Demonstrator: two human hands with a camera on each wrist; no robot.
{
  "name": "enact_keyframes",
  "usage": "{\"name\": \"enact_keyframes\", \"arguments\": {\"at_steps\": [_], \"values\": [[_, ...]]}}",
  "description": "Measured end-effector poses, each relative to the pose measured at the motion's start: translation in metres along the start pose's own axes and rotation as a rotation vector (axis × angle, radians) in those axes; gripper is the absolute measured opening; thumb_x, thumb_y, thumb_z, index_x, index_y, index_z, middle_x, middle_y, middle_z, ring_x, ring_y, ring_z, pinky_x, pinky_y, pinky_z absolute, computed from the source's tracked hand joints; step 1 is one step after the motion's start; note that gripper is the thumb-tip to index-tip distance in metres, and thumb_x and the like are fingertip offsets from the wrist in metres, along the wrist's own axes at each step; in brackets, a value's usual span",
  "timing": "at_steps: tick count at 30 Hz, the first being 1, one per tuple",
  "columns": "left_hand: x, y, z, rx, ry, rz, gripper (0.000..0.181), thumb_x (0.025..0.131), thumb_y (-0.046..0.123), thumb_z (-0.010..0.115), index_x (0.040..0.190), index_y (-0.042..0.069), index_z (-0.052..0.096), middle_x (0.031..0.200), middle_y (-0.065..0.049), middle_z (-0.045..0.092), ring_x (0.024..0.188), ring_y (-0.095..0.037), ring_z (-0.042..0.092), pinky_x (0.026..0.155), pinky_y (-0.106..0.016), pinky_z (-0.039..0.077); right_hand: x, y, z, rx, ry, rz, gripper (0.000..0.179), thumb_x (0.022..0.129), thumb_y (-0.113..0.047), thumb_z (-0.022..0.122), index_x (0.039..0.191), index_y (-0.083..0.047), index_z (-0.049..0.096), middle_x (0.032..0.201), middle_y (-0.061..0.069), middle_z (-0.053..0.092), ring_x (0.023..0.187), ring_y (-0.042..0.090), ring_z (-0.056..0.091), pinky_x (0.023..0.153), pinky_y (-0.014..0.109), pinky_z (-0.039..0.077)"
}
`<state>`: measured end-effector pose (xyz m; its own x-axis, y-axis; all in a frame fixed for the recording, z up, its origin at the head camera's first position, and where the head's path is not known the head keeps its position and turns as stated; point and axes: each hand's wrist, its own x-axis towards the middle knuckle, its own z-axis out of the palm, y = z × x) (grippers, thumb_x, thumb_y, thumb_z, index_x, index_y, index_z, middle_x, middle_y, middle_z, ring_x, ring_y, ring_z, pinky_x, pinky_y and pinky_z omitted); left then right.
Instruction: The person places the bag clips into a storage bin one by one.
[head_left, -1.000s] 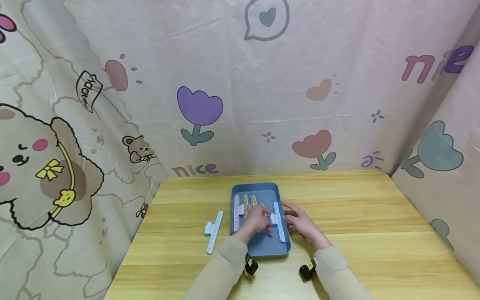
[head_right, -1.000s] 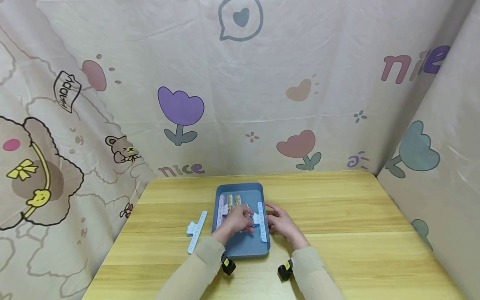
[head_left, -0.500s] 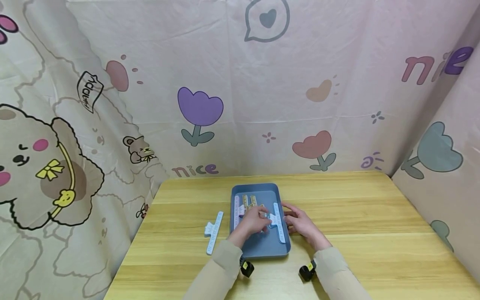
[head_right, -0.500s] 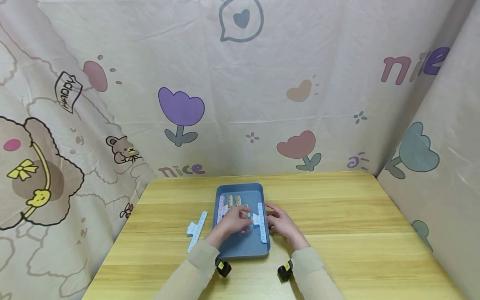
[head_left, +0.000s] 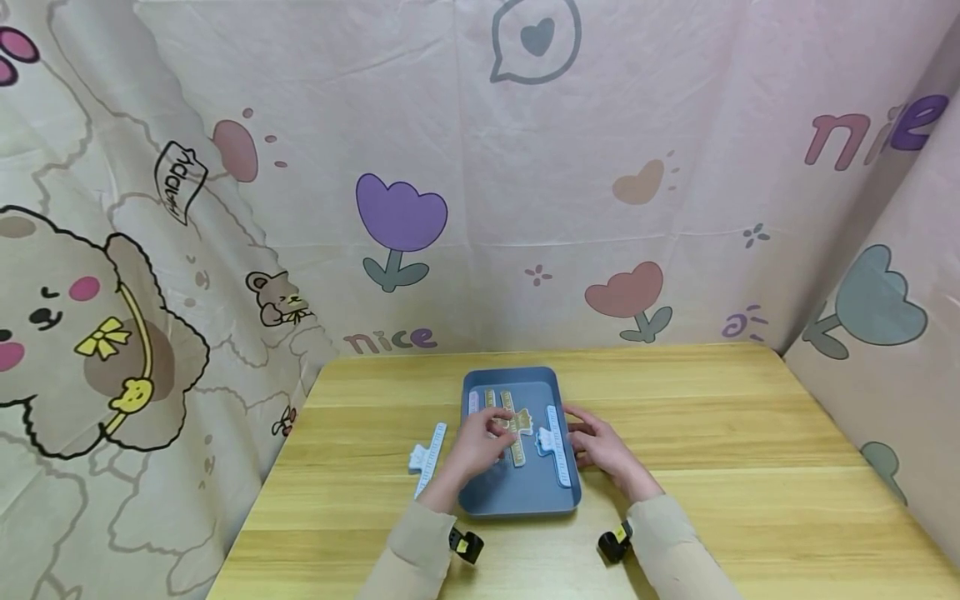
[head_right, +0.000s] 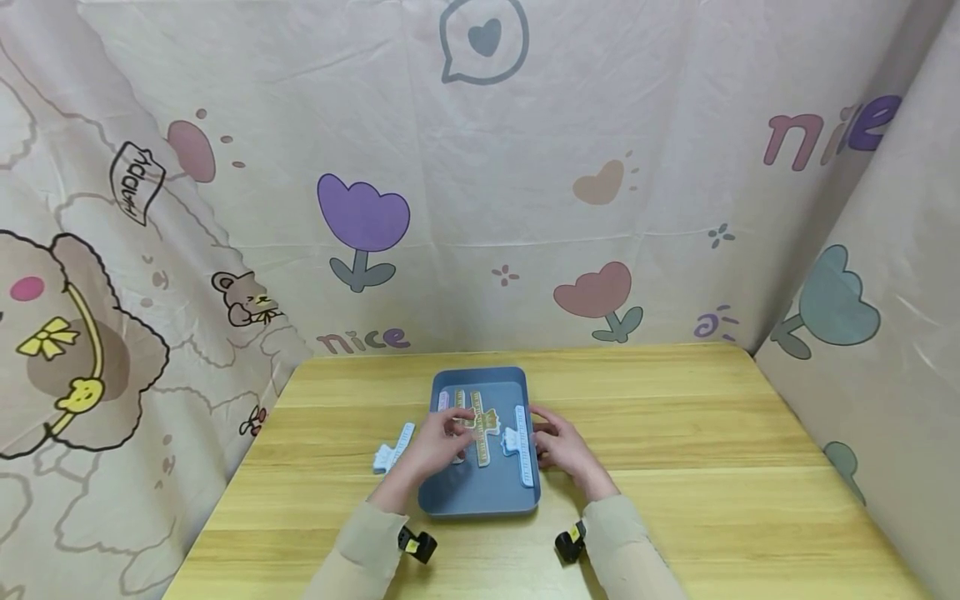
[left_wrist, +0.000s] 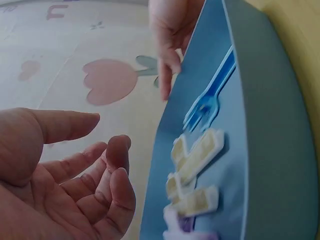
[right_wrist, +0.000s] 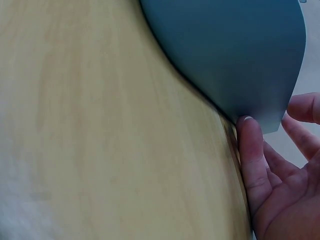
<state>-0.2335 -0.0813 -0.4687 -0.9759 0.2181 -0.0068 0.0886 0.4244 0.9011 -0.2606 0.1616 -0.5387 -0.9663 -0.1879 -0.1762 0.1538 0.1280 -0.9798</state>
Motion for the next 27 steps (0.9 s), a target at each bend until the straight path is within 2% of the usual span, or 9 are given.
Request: {"name": "enact_keyframes", "arguments": {"at_steps": [3,9,12,16,22,27], "values": [[-0.005,-0.002,-0.012,0.006,0.031,0.002,0.032,0.09,0.004,0.067,0.121,-0.004,0.061,0.081,-0.005,0.058,0.064,-0.025,0.062,0.054,-0.029,0.049,-0.001,-0.002,0.0,0.011,-0.003,0.0,0.057,0.095,-0.004,0.052,0.15,-0.012,0.04,0.135,0.029,0.049,0.084,0.027,0.064,0.065,0.041,0.055],[-0.014,-0.01,-0.032,-0.022,0.11,-0.054,0.036,0.09,0.004,0.066,0.125,-0.004,0.059,0.084,-0.008,0.058,0.065,-0.022,0.061,0.055,-0.029,0.051,-0.002,-0.001,0.0,0.008,-0.001,-0.008,0.057,0.095,-0.004,0.053,0.15,-0.01,0.04,0.136,0.03,0.049,0.084,0.027,0.064,0.066,0.041,0.056],[-0.018,-0.018,-0.042,-0.051,0.146,-0.074,0.036,0.09,0.003,0.065,0.125,-0.004,0.059,0.085,-0.01,0.06,0.069,-0.029,0.063,0.058,-0.033,0.053,-0.001,0.0,-0.001,0.007,-0.008,-0.011,0.057,0.096,-0.005,0.053,0.15,-0.01,0.039,0.136,0.031,0.048,0.085,0.028,0.064,0.067,0.042,0.056],[-0.023,-0.028,-0.053,-0.077,0.202,-0.065,0.034,0.089,0.001,0.066,0.122,-0.005,0.061,0.084,-0.01,0.061,0.072,-0.038,0.063,0.056,-0.034,0.052,0.0,0.001,-0.001,0.013,-0.013,-0.006,0.058,0.096,-0.004,0.053,0.151,-0.01,0.038,0.138,0.031,0.046,0.086,0.028,0.063,0.068,0.042,0.056],[-0.029,-0.043,-0.067,-0.108,0.293,-0.06,0.029,0.089,0.001,0.066,0.117,-0.004,0.064,0.086,-0.01,0.063,0.071,-0.037,0.064,0.06,-0.038,0.054,0.0,0.001,-0.001,-0.001,-0.013,-0.004,0.058,0.096,-0.005,0.052,0.151,-0.011,0.037,0.137,0.031,0.047,0.086,0.027,0.063,0.068,0.041,0.056],[-0.032,-0.057,-0.08,-0.083,0.355,-0.048,0.029,0.088,-0.002,0.065,0.117,-0.005,0.063,0.093,-0.015,0.064,0.071,-0.035,0.065,0.062,-0.038,0.055,0.0,0.0,-0.002,0.006,-0.018,0.002,0.059,0.095,-0.005,0.053,0.151,-0.011,0.038,0.138,0.03,0.047,0.087,0.028,0.063,0.068,0.041,0.056]]}}
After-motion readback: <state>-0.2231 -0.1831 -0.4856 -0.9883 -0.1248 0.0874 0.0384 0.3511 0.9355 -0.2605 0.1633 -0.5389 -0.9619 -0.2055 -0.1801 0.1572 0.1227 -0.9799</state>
